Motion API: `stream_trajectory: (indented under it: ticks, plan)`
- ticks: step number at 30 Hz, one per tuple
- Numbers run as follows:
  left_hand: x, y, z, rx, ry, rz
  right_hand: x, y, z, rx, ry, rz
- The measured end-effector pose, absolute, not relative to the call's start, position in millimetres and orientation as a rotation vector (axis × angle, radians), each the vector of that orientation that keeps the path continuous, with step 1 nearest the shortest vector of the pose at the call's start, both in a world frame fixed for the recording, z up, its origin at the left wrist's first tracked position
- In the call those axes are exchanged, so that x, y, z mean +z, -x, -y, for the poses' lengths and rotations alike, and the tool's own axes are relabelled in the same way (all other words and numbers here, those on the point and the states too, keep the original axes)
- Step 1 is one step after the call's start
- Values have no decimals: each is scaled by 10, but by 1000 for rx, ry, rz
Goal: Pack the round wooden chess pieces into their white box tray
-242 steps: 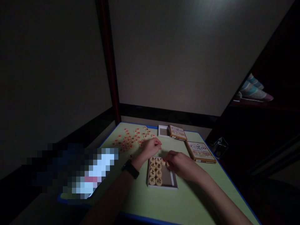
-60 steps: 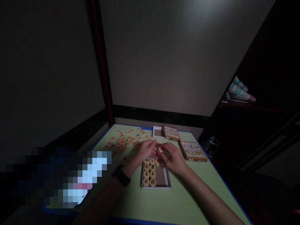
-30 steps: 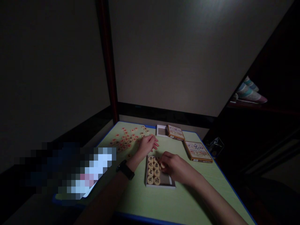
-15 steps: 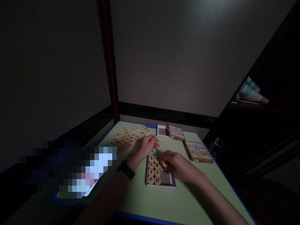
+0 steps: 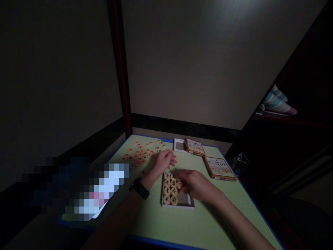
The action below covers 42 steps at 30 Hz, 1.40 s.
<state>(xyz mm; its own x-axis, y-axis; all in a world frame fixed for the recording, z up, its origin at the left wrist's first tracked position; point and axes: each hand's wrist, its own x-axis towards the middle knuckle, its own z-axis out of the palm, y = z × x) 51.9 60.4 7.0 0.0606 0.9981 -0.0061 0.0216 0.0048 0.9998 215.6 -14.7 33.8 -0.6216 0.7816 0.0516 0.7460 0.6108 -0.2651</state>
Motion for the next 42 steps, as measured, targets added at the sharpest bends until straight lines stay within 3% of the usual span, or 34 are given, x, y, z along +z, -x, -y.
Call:
stream_trajectory:
  ticks: [22,29,33,37,42]
  plan:
    - [60,-502,-590,1178,-1333,-1153,330,-2196,141,474,1311,2556]
    - [149,-363,-589,1278,-1722,-1476,228,-2230,6,633,1225,2102]
    - [310,-97,-633,1102,-2032,-1625,62,-2289,-153,423,1289,1746]
    - [447,242,-626,704,-2350,-1733,-73,-2372,-281,310,1326,1651]
    - [235,517,-401,416,-2495,-1698,-158,-2395,-340,302,1351,1672]
